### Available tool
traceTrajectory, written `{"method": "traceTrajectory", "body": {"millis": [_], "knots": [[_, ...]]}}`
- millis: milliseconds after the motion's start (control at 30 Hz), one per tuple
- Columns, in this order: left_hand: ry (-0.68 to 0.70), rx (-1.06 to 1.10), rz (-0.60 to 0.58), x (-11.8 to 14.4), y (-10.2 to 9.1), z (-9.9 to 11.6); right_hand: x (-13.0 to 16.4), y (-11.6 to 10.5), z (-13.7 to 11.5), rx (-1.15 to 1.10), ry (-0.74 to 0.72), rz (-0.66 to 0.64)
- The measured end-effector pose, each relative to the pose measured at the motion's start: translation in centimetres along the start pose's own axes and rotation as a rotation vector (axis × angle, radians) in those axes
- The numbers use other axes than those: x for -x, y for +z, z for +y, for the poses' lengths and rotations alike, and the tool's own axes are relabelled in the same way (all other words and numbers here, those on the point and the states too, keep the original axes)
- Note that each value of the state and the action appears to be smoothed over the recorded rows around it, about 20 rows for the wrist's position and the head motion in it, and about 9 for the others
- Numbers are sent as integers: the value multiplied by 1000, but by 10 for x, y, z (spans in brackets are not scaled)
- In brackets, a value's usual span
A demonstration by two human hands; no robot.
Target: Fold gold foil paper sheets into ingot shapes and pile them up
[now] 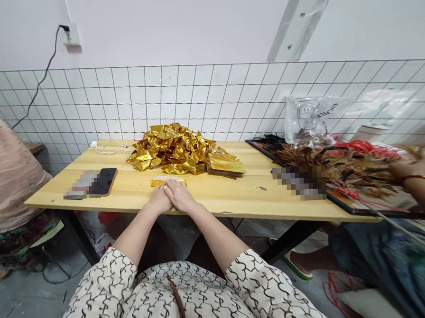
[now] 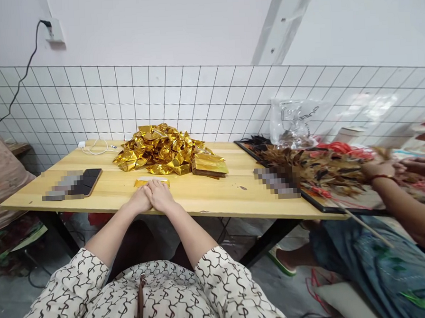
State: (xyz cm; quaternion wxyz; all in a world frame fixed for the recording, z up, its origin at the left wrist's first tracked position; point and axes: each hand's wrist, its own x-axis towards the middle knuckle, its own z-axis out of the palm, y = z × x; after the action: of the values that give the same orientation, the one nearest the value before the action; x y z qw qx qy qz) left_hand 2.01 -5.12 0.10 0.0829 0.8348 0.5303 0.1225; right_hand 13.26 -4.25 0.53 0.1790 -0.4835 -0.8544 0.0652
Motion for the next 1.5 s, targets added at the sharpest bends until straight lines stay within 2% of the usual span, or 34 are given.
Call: {"method": "traceTrajectory", "body": {"millis": [133,467,633,800,933,1200,1333,1433,1500], "knots": [[-53,27,-29,0,1,-2,0,1,6,-73,9,-24],[-77,31,-51,-2,6,-5,1,3,18,-22,50,-63],[-159,-11,11,4,2,-21,2,5,22,-18,81,-110],[-176,-22,51,12,-2,-36,4,-1,16,-5,103,-144],[-158,-6,79,12,0,-39,10,-10,16,28,136,-173],[-103,12,170,12,6,-40,29,-23,32,128,209,-198],[-105,10,200,12,5,-36,21,-19,20,217,221,-157],[-103,-17,213,14,3,-35,10,-11,3,204,94,-86],[-82,-50,205,15,2,-35,4,-8,-8,149,18,-98]]}}
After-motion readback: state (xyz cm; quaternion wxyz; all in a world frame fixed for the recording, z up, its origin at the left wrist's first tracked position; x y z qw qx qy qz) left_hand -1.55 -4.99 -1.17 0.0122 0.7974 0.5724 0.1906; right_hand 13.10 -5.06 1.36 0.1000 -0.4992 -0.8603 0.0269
